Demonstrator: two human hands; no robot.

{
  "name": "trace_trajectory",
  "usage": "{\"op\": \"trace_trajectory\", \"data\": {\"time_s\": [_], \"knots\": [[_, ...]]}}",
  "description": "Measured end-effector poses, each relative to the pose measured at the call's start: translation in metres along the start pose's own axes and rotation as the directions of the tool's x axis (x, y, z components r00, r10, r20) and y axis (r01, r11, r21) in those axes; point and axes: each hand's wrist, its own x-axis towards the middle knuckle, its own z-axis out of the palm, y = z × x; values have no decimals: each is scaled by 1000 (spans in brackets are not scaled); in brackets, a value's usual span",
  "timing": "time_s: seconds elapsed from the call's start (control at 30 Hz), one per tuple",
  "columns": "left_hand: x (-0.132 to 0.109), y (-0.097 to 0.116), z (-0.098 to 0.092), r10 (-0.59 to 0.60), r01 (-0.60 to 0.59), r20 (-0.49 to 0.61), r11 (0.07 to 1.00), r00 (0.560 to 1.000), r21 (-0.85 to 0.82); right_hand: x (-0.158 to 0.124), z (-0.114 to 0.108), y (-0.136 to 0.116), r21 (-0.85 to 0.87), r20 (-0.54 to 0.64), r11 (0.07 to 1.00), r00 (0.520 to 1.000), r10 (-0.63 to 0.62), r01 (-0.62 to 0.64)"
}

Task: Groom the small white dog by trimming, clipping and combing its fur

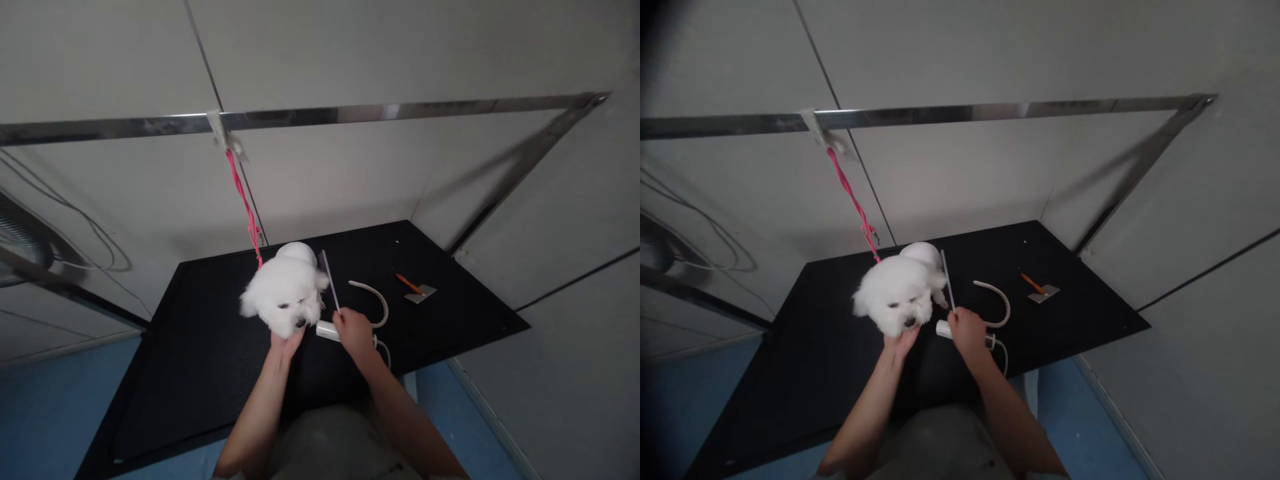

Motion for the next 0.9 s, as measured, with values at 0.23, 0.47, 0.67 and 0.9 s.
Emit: {"op": "trace_trajectory", "data": {"time_s": [0.23, 0.47, 0.67, 0.9], "knots": [[-1, -1, -14, 60, -61, 109, 998, 992, 0, -12, 8, 11, 26, 2, 994, 994, -106, 106], [-24, -6, 18, 59, -52, 230, 998, 971, -34, -33, 18, 29, 215, -225, 970, 961, 161, -112], [-36, -9, 31, 64, -45, 173, 993, 983, -110, -99, 56, 7, 167, -548, 852, 765, -338, 496], [-43, -9, 38, 21, -4, 117, 990, 993, -144, -91, 75, 11, 212, -600, 907, 781, -173, 363]]}}
